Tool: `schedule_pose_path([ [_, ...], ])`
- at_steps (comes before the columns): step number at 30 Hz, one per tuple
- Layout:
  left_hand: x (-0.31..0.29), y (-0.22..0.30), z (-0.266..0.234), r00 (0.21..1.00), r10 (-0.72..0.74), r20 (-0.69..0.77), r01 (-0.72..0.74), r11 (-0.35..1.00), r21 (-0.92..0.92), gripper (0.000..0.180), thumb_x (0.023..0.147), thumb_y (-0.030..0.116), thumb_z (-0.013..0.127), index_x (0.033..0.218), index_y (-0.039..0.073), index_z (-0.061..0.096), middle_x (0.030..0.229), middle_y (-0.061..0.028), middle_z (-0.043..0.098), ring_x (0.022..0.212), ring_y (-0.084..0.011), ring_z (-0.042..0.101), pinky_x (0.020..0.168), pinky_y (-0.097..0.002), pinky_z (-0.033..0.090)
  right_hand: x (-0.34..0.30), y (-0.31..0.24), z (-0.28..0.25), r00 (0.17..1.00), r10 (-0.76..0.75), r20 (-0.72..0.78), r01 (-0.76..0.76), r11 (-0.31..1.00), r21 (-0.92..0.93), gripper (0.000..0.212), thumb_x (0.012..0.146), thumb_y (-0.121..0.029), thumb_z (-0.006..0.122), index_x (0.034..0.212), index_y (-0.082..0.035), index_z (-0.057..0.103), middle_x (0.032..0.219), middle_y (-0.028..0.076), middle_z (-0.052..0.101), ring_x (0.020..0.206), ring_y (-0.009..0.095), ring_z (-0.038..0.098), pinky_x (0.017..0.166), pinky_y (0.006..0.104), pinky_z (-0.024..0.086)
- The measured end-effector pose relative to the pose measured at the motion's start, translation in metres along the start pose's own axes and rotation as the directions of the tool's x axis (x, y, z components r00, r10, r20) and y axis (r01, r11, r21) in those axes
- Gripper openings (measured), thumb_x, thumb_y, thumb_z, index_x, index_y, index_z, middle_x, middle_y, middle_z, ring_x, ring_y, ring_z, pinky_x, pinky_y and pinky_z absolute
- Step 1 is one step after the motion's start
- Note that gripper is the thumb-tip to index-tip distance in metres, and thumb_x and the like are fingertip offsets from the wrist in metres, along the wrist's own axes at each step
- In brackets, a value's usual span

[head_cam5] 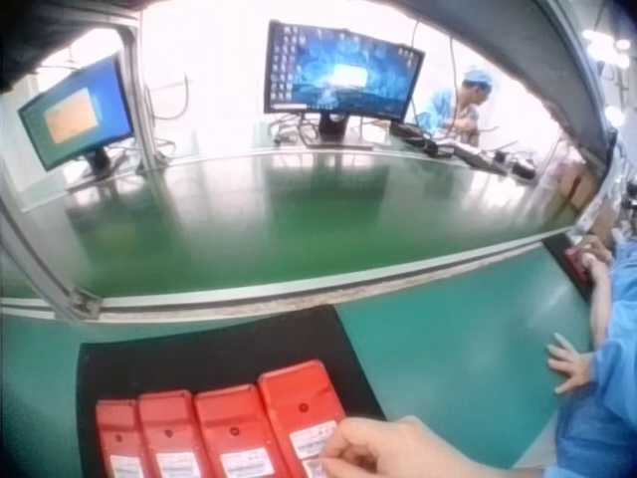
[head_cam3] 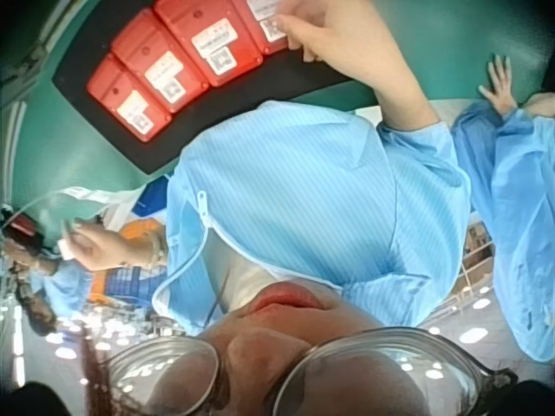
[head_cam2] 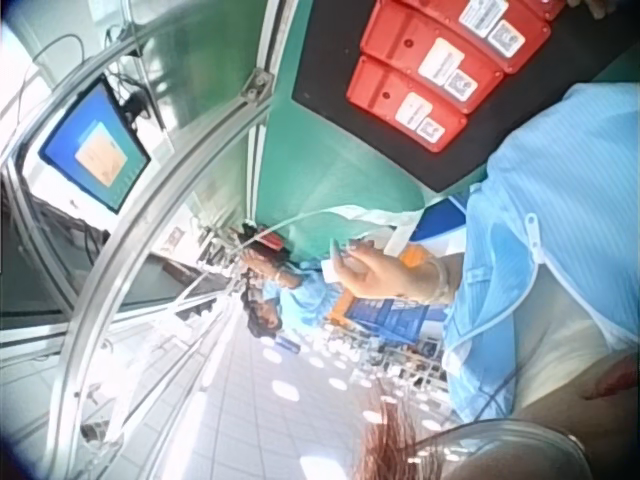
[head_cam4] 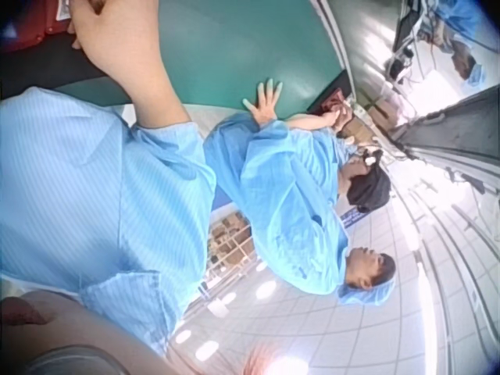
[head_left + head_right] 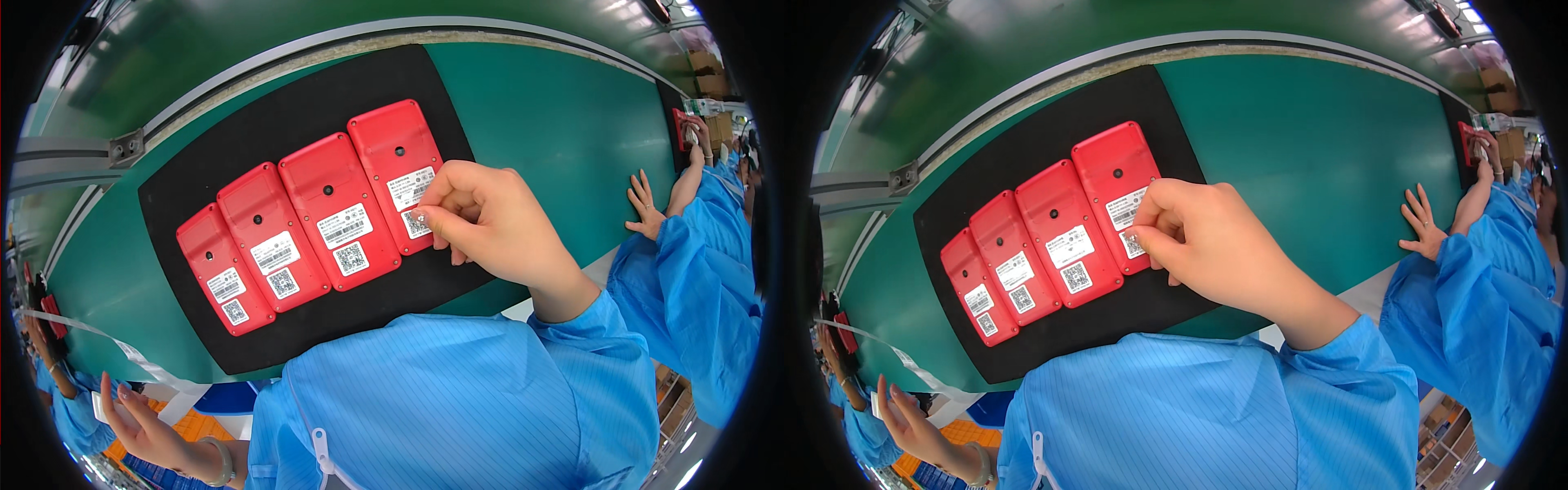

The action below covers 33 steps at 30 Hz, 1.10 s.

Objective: The person applies identification labels and warranty seals to the backs of red electronic devices by hand, peeling stickers from a label sheet and pressing them onto the devices.

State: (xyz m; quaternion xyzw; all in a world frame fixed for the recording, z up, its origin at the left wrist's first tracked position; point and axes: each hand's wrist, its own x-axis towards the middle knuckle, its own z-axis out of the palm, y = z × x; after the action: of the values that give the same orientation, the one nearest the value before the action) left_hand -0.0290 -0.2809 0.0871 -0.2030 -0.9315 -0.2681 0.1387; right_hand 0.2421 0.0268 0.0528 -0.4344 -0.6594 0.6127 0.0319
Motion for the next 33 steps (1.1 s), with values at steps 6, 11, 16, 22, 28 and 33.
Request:
schedule_pose_path([
  [6, -0.014, 0.014, -0.009, 0.913, 0.343, 0.220, -0.298, 0.930, -0.215, 0.031, 0.095, 0.014, 0.044, 0.121, -0.002, 0.052, 0.068, -0.0021, 0.045, 0.062, -0.0073, 0.039, 0.055, -0.0190, 0.029, 0.001, 0.003, 0.000, 1.000, -0.019, -0.001, 0.019, 1.000, -0.007, 0.008, 0.087, -0.005, 0.058, 0.084, 0.001, 0.054, 0.063, 0.005, 0.060, 0.049, 0.005, 0.054, 0.042, 0.0182, 0.041],
  [11, -0.021, 0.019, -0.014, 0.891, 0.384, 0.242, -0.299, 0.897, -0.326, 0.032, 0.095, 0.014, 0.044, 0.120, -0.004, 0.052, 0.069, -0.0031, 0.044, 0.063, -0.0083, 0.039, 0.058, -0.0202, 0.029, -0.004, 0.007, 0.008, 0.972, -0.208, -0.113, 0.168, 0.943, -0.287, 0.013, 0.082, -0.008, 0.064, 0.081, -0.002, 0.052, 0.056, 0.006, 0.055, 0.045, 0.011, 0.053, 0.041, 0.0248, 0.040],
  [16, -0.028, 0.037, -0.011, 0.885, 0.411, 0.217, -0.232, 0.795, -0.561, 0.011, 0.089, 0.006, 0.056, 0.094, -0.004, 0.057, 0.080, -0.0091, 0.060, 0.065, -0.0113, 0.053, 0.059, -0.0219, 0.043, -0.008, -0.009, 0.009, 0.917, -0.320, -0.237, 0.042, 0.670, -0.741, 0.021, 0.077, -0.011, 0.069, 0.079, -0.005, 0.050, 0.058, 0.008, 0.053, 0.050, 0.021, 0.054, 0.046, 0.0323, 0.041],
  [22, -0.038, 0.014, -0.008, 0.891, 0.409, 0.197, -0.285, 0.842, -0.458, 0.034, 0.090, 0.020, 0.053, 0.110, -0.008, 0.055, 0.061, -0.0099, 0.054, 0.053, -0.0115, 0.047, 0.050, -0.0216, 0.034, -0.011, -0.001, 0.055, 0.809, -0.556, 0.190, 0.513, 0.512, -0.689, 0.071, 0.078, -0.029, 0.068, 0.132, 0.002, 0.034, 0.136, 0.030, 0.031, 0.126, 0.046, 0.033, 0.102, 0.0458, 0.032],
  [28, -0.035, 0.047, 0.004, 0.774, 0.428, 0.466, -0.010, 0.744, -0.668, 0.018, 0.083, 0.002, 0.043, 0.094, -0.005, 0.055, 0.077, -0.0152, 0.060, 0.060, -0.0130, 0.049, 0.054, -0.0223, 0.039, -0.006, -0.038, 0.079, 0.633, -0.501, 0.590, 0.652, 0.756, -0.057, 0.069, 0.086, -0.029, 0.060, 0.138, 0.001, 0.025, 0.141, 0.028, 0.022, 0.132, 0.042, 0.024, 0.105, 0.0456, 0.028],
  [33, -0.030, 0.044, 0.009, 0.544, 0.726, 0.422, 0.048, 0.475, -0.879, 0.034, 0.063, -0.016, 0.041, 0.089, -0.001, 0.058, 0.091, -0.0207, 0.058, 0.075, -0.0303, 0.060, 0.066, -0.0337, 0.049, 0.000, -0.079, 0.136, 0.467, -0.772, 0.431, 0.770, 0.595, 0.230, 0.037, 0.085, -0.020, 0.062, 0.112, 0.002, 0.052, 0.110, 0.018, 0.053, 0.097, 0.031, 0.054, 0.082, 0.0372, 0.044],
])
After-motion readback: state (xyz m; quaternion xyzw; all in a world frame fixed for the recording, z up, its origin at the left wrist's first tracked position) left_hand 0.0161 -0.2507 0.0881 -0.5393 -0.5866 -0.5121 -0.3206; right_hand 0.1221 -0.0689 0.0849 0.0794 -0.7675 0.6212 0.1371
